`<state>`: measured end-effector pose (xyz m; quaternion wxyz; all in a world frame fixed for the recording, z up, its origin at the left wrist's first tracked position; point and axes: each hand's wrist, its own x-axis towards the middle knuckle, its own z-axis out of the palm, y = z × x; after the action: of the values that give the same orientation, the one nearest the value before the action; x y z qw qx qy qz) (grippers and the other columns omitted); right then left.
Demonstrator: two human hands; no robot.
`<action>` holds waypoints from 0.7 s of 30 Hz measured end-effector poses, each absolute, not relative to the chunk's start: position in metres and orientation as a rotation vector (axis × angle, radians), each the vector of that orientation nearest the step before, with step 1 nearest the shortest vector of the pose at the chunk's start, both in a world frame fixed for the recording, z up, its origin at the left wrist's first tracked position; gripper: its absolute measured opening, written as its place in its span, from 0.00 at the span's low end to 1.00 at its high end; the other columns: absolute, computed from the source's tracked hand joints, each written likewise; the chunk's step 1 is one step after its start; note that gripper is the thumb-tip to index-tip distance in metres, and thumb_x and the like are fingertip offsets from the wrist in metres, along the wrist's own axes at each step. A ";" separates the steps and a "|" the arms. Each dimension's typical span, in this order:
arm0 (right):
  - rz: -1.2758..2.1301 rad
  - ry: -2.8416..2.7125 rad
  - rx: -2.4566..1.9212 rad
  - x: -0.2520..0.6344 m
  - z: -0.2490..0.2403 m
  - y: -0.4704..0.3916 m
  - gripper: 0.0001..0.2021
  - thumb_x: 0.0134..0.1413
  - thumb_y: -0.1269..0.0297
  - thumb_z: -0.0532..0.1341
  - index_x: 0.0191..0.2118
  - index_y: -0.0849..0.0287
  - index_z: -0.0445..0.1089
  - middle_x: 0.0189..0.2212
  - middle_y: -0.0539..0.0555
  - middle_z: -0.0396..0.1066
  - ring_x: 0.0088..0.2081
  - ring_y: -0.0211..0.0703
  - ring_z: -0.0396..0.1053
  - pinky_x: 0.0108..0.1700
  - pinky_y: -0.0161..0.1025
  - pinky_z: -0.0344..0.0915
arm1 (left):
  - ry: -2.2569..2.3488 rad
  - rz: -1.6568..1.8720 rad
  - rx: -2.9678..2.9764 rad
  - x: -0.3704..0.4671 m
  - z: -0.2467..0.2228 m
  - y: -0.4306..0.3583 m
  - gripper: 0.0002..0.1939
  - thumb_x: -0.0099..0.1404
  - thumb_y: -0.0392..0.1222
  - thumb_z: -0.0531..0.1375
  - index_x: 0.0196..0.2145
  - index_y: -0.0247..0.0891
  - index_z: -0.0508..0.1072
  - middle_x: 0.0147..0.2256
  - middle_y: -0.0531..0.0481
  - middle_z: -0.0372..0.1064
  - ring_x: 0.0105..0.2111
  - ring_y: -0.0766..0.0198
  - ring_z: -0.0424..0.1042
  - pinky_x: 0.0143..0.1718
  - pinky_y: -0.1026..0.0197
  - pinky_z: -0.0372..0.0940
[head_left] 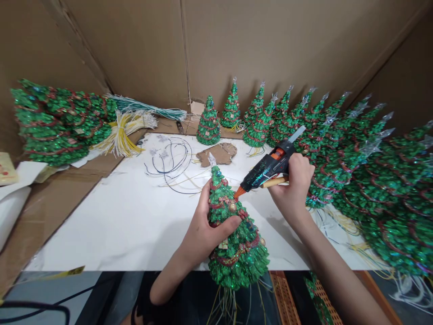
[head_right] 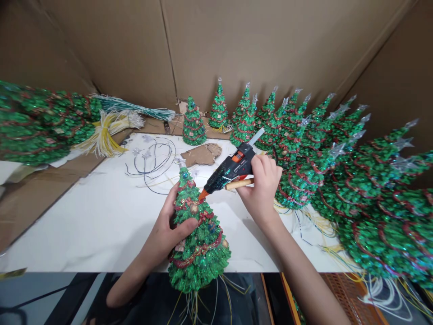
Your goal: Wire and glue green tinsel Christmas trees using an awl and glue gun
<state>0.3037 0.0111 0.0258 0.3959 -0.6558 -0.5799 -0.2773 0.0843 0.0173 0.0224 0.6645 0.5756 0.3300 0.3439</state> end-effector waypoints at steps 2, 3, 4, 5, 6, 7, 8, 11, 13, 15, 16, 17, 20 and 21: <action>-0.717 -1.473 -1.653 0.305 0.026 0.011 0.06 0.48 0.62 0.55 0.34 0.56 0.59 0.30 0.55 0.61 0.33 0.52 0.62 0.34 0.43 0.50 | 0.737 0.775 1.297 0.084 0.022 0.017 0.50 0.56 0.48 0.66 0.67 0.39 0.43 0.52 0.41 0.69 0.49 0.50 0.71 0.50 0.52 0.68; -0.725 -1.472 -1.652 0.305 0.026 0.011 0.06 0.48 0.62 0.55 0.33 0.56 0.59 0.30 0.54 0.61 0.33 0.52 0.62 0.34 0.43 0.50 | 0.737 0.779 1.296 0.084 0.022 0.017 0.50 0.56 0.48 0.66 0.67 0.39 0.43 0.51 0.41 0.70 0.49 0.50 0.71 0.50 0.52 0.68; -0.731 -1.471 -1.654 0.306 0.026 0.010 0.06 0.48 0.62 0.55 0.33 0.56 0.59 0.30 0.54 0.61 0.33 0.52 0.62 0.34 0.43 0.50 | 0.739 0.783 1.296 0.084 0.022 0.017 0.49 0.56 0.47 0.66 0.67 0.39 0.43 0.51 0.41 0.70 0.49 0.50 0.71 0.50 0.52 0.68; -0.735 -1.471 -1.657 0.306 0.026 0.010 0.06 0.49 0.62 0.55 0.32 0.56 0.59 0.30 0.54 0.61 0.34 0.52 0.62 0.34 0.43 0.50 | 0.740 0.784 1.295 0.084 0.023 0.016 0.49 0.56 0.47 0.66 0.67 0.40 0.44 0.51 0.42 0.70 0.49 0.50 0.71 0.50 0.52 0.68; -0.737 -1.470 -1.659 0.307 0.026 0.010 0.06 0.49 0.61 0.56 0.32 0.56 0.59 0.30 0.54 0.61 0.34 0.52 0.61 0.34 0.43 0.50 | 0.739 0.784 1.292 0.084 0.023 0.016 0.49 0.56 0.46 0.66 0.67 0.40 0.44 0.51 0.42 0.70 0.49 0.50 0.71 0.50 0.52 0.68; -0.737 -1.471 -1.657 0.307 0.025 0.010 0.06 0.49 0.61 0.56 0.33 0.56 0.59 0.30 0.54 0.61 0.34 0.52 0.61 0.34 0.43 0.49 | 0.738 0.784 1.288 0.084 0.023 0.016 0.48 0.56 0.46 0.66 0.67 0.40 0.44 0.50 0.42 0.70 0.49 0.50 0.71 0.50 0.52 0.68; -0.735 -1.474 -1.649 0.307 0.025 0.010 0.06 0.49 0.61 0.56 0.33 0.56 0.60 0.30 0.54 0.61 0.33 0.52 0.61 0.34 0.43 0.49 | 0.735 0.780 1.285 0.084 0.024 0.016 0.48 0.57 0.47 0.66 0.67 0.40 0.44 0.50 0.42 0.70 0.49 0.50 0.71 0.50 0.53 0.68; -0.720 -1.468 -1.626 0.307 0.025 0.011 0.06 0.49 0.62 0.55 0.34 0.56 0.60 0.29 0.54 0.60 0.33 0.51 0.61 0.34 0.43 0.49 | 0.739 0.768 1.277 0.084 0.025 0.016 0.49 0.57 0.48 0.66 0.67 0.40 0.43 0.51 0.42 0.70 0.49 0.50 0.71 0.50 0.53 0.68; -0.706 -1.456 -1.632 0.306 0.026 0.011 0.06 0.49 0.62 0.55 0.34 0.56 0.61 0.29 0.54 0.60 0.33 0.51 0.61 0.34 0.43 0.50 | 0.746 0.768 1.272 0.085 0.025 0.016 0.49 0.56 0.49 0.67 0.67 0.40 0.43 0.51 0.42 0.69 0.49 0.50 0.71 0.50 0.53 0.68; -0.697 -1.448 -1.643 0.305 0.026 0.010 0.07 0.48 0.62 0.55 0.35 0.57 0.61 0.29 0.54 0.60 0.33 0.52 0.61 0.34 0.43 0.50 | 0.753 0.769 1.260 0.086 0.026 0.016 0.50 0.56 0.50 0.67 0.67 0.40 0.43 0.51 0.42 0.69 0.49 0.50 0.71 0.50 0.52 0.68; -0.695 -1.450 -1.644 0.304 0.025 0.010 0.07 0.48 0.62 0.55 0.35 0.57 0.62 0.29 0.54 0.61 0.34 0.52 0.61 0.34 0.43 0.50 | 0.757 0.774 1.256 0.086 0.026 0.016 0.50 0.56 0.50 0.67 0.67 0.40 0.43 0.51 0.42 0.70 0.48 0.50 0.71 0.49 0.52 0.68; -0.695 -1.452 -1.643 0.303 0.025 0.010 0.08 0.48 0.62 0.55 0.35 0.57 0.62 0.30 0.54 0.61 0.34 0.52 0.61 0.34 0.43 0.50 | 0.760 0.778 1.258 0.086 0.026 0.016 0.50 0.56 0.50 0.67 0.67 0.40 0.43 0.51 0.41 0.70 0.48 0.50 0.71 0.50 0.52 0.68; -0.688 -1.459 -1.633 0.302 0.023 0.012 0.07 0.49 0.62 0.55 0.35 0.57 0.62 0.30 0.54 0.61 0.34 0.52 0.61 0.34 0.43 0.50 | 0.771 0.791 1.264 0.086 0.026 0.016 0.50 0.56 0.51 0.67 0.67 0.40 0.45 0.53 0.41 0.69 0.50 0.49 0.70 0.51 0.52 0.67; -0.679 -1.462 -1.636 0.302 0.023 0.013 0.07 0.49 0.62 0.54 0.35 0.57 0.61 0.30 0.54 0.61 0.34 0.51 0.61 0.34 0.43 0.50 | 0.771 0.786 1.261 0.086 0.025 0.017 0.49 0.56 0.51 0.67 0.67 0.40 0.45 0.54 0.40 0.68 0.51 0.48 0.70 0.51 0.52 0.67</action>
<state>0.3022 0.0125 0.0226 0.4101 -0.6496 -0.5806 -0.2696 0.0862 0.0169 0.0253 0.6696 0.5596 0.3420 0.3486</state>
